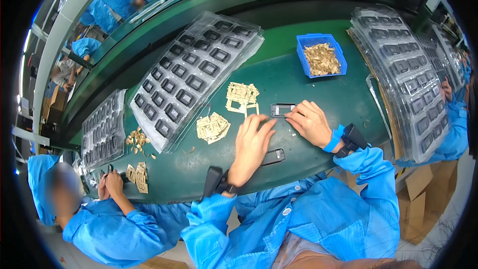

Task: Assembling small electronic components by hand and placing them into a tray.

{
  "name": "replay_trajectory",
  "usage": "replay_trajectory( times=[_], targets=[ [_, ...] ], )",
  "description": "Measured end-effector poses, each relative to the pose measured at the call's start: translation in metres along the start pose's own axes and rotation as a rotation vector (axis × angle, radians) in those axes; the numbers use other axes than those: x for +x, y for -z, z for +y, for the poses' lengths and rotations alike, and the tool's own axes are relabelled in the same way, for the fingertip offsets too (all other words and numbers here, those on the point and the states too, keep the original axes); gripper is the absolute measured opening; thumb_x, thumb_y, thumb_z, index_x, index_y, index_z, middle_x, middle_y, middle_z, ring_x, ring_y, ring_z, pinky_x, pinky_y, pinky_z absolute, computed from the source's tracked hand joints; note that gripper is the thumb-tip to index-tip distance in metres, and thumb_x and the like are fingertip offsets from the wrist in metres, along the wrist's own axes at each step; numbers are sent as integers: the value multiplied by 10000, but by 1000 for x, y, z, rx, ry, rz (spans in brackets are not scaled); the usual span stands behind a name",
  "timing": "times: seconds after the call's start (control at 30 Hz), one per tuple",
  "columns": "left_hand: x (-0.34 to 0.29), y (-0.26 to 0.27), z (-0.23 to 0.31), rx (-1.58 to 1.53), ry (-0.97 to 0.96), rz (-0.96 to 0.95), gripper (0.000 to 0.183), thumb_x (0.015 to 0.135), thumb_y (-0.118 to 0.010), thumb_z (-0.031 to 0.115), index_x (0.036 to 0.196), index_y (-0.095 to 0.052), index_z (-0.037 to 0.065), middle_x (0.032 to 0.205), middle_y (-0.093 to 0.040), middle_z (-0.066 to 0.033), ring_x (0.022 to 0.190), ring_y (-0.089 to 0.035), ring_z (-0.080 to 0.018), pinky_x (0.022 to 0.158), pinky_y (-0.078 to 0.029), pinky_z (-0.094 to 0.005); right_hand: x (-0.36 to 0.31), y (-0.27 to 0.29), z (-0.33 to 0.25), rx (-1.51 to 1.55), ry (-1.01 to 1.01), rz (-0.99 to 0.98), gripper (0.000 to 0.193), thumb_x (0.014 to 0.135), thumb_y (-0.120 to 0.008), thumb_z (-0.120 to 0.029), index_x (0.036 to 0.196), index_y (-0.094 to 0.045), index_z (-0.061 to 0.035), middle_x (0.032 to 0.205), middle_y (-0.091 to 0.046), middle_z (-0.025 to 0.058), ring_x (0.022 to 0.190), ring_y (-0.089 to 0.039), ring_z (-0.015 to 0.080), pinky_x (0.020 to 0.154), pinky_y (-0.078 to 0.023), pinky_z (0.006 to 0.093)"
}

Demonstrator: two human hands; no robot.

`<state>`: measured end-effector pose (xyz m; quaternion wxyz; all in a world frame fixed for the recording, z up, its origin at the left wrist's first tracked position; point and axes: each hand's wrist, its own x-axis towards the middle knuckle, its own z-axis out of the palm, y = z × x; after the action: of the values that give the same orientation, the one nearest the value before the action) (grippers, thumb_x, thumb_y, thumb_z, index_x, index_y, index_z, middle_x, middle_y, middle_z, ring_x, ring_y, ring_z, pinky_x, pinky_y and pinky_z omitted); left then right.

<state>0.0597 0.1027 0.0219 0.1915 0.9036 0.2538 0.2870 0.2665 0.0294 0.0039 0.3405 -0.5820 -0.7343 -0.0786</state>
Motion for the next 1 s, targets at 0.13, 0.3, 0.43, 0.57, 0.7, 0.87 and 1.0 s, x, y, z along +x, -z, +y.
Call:
replay_trajectory(
  times=[0.13,0.3,0.43,0.57,0.7,0.87,1.0],
  targets=[
    [25,-40,-19,206,-190,76,237,792,-708,96,1028,-727,101,1047,-627,-43,1023,-585,-245,783,-459,-371,0,-8,7,3,16,19,110,772,-750,-82,864,-695,-52,831,-588,53,802,-575,226,669,-448,358],
    [23,-49,-25,427,-372,157,187,766,-664,128,933,-702,53,986,-614,-42,991,-588,-238,782,-440,-369,3,-4,3,-62,49,38,86,784,-734,-99,819,-669,-55,808,-576,59,781,-575,231,650,-444,360],
    [20,-43,-19,479,-362,88,165,797,-695,170,925,-698,66,993,-613,-45,985,-576,-235,775,-439,-370,0,-4,2,-147,121,25,84,780,-696,-107,846,-671,-61,800,-567,51,782,-573,217,662,-439,349],
    [5,-22,8,296,-222,31,228,820,-725,280,939,-688,89,1040,-618,-44,965,-562,-231,766,-441,-365,-4,6,7,-212,141,-58,154,774,-677,-110,919,-669,-59,786,-550,42,808,-579,208,675,-432,337],
    [-33,4,28,308,-127,-296,298,818,-735,324,991,-675,89,1006,-597,-49,939,-563,-224,758,-455,-347,1,17,-8,-8,-170,-118,178,874,-667,-161,1037,-690,-97,774,-563,75,755,-597,273,653,-483,400],
    [-40,13,17,214,-184,-395,167,857,-609,139,987,-644,39,993,-596,-84,935,-629,-279,763,-527,-385,13,2,-32,62,-232,-181,183,885,-707,-227,988,-669,-81,793,-612,135,758,-645,346,636,-517,452],
    [-31,33,0,172,-178,-558,158,847,-555,78,984,-606,18,1011,-599,-127,931,-662,-344,758,-549,-434,23,-7,-32,-5,-345,-163,201,850,-744,-199,916,-625,-51,805,-625,158,781,-644,382,665,-514,481]
  ],
)
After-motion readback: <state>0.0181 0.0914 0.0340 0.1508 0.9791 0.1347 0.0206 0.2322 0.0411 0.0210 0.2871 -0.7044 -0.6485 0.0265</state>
